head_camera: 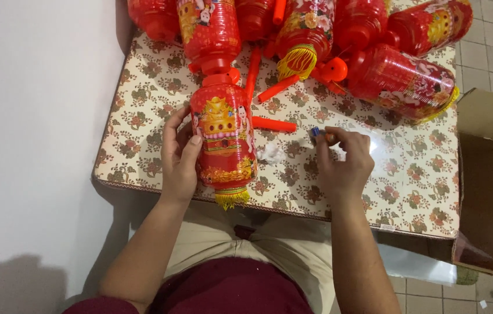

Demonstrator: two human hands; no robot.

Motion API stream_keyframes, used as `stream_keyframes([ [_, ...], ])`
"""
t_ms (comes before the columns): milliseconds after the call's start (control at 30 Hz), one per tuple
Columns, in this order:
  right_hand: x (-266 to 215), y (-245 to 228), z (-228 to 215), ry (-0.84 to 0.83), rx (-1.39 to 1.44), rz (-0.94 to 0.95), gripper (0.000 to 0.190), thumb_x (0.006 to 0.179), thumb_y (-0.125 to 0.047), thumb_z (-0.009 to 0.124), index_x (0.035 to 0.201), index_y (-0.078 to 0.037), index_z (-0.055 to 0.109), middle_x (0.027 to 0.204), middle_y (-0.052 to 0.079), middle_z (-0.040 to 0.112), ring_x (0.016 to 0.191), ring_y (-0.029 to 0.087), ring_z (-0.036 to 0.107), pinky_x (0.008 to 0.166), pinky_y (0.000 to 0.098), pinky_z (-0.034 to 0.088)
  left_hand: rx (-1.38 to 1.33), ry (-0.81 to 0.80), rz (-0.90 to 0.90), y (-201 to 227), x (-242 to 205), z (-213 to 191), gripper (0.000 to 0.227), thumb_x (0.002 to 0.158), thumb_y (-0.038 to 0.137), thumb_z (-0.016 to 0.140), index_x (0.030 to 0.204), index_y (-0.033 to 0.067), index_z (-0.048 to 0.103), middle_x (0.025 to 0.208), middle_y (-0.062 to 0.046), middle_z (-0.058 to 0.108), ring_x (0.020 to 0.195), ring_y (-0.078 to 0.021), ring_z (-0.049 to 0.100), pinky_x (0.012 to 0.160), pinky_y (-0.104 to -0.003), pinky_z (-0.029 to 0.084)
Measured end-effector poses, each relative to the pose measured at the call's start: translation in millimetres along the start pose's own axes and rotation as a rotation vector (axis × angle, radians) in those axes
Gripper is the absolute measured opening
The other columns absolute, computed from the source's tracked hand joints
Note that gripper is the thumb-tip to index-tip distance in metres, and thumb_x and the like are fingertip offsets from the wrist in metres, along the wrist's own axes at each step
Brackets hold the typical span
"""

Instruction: Wiping down red decorative lanterns and attaching small orange plastic components.

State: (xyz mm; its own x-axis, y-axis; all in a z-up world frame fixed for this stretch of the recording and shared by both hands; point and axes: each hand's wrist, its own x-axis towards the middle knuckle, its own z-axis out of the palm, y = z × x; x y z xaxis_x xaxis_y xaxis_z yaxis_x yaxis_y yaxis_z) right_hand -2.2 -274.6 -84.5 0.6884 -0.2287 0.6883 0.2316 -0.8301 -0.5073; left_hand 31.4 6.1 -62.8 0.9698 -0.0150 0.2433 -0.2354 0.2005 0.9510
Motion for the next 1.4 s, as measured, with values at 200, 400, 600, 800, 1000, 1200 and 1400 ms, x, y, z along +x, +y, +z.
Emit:
stream_keyframes([
  [200,0,-1,2,-0.011,0.034,0.126,0.01,0.096,-0.001,0.077,0.106,-0.002,0.075,0.083,0.011,0.066,0.074,0.025,0.061,0.065,0.0349,0.051,0.01,0.009,-0.003,1,1,3,0.06,0.099,0.032,0.06,0.148,0.0034,0.039,0.153,-0.026,0.034,0.139,-0.0471,0.04,0.109,-0.063,0.042],
  [400,2,5,0,-0.119,-0.018,0.281,0.014,0.096,-0.004,0.078,0.108,0.003,0.076,0.083,0.019,0.069,0.075,0.035,0.069,0.068,0.0405,0.058,0.003,0.011,-0.019,2,0,2,0.059,0.099,0.031,0.06,0.147,0.0032,0.04,0.154,-0.023,0.036,0.139,-0.0436,0.04,0.109,-0.061,0.042],
  [600,0,1,-2,-0.12,-0.032,0.283,0.028,0.095,-0.008,0.079,0.117,0.007,0.074,0.087,0.022,0.07,0.08,0.036,0.071,0.068,0.0435,0.058,0.009,-0.004,-0.015,1,-1,2,0.058,0.1,0.032,0.059,0.147,0.0037,0.04,0.154,-0.023,0.035,0.139,-0.0457,0.04,0.109,-0.062,0.041],
  [800,-12,-14,-11,-0.105,0.008,0.487,0.071,0.079,-0.009,0.092,0.138,-0.001,0.053,0.093,0.018,0.071,0.085,0.033,0.067,0.076,0.0433,0.056,0.008,-0.011,-0.026,4,0,2,0.057,0.1,0.031,0.059,0.147,0.0027,0.04,0.154,-0.023,0.035,0.14,-0.0444,0.039,0.109,-0.062,0.041],
  [1000,-5,-36,-12,-0.158,-0.028,0.564,0.059,0.086,-0.007,0.082,0.135,-0.006,0.049,0.098,0.017,0.076,0.09,0.036,0.071,0.081,0.0456,0.058,0.019,0.002,-0.056,3,-1,0,0.06,0.099,0.032,0.058,0.147,0.0014,0.039,0.153,-0.025,0.035,0.14,-0.0485,0.039,0.109,-0.065,0.04],
  [1200,-22,-6,-10,0.1,0.333,0.368,0.055,0.084,0.016,0.073,0.13,-0.002,0.049,0.097,0.018,0.068,0.08,0.029,0.068,0.069,0.0399,0.059,0.024,0.004,-0.063,8,-3,2,0.059,0.099,0.032,0.058,0.147,0.0027,0.04,0.153,-0.026,0.035,0.139,-0.0492,0.039,0.109,-0.066,0.04],
  [1400,-8,8,-17,0.318,0.375,0.242,0.038,0.094,0.016,0.071,0.122,0.0,0.051,0.102,0.017,0.062,0.086,0.025,0.067,0.072,0.0341,0.059,-0.002,-0.001,-0.05,0,1,-1,0.057,0.1,0.032,0.058,0.146,0.0028,0.041,0.152,-0.025,0.036,0.14,-0.0493,0.039,0.107,-0.066,0.041],
])
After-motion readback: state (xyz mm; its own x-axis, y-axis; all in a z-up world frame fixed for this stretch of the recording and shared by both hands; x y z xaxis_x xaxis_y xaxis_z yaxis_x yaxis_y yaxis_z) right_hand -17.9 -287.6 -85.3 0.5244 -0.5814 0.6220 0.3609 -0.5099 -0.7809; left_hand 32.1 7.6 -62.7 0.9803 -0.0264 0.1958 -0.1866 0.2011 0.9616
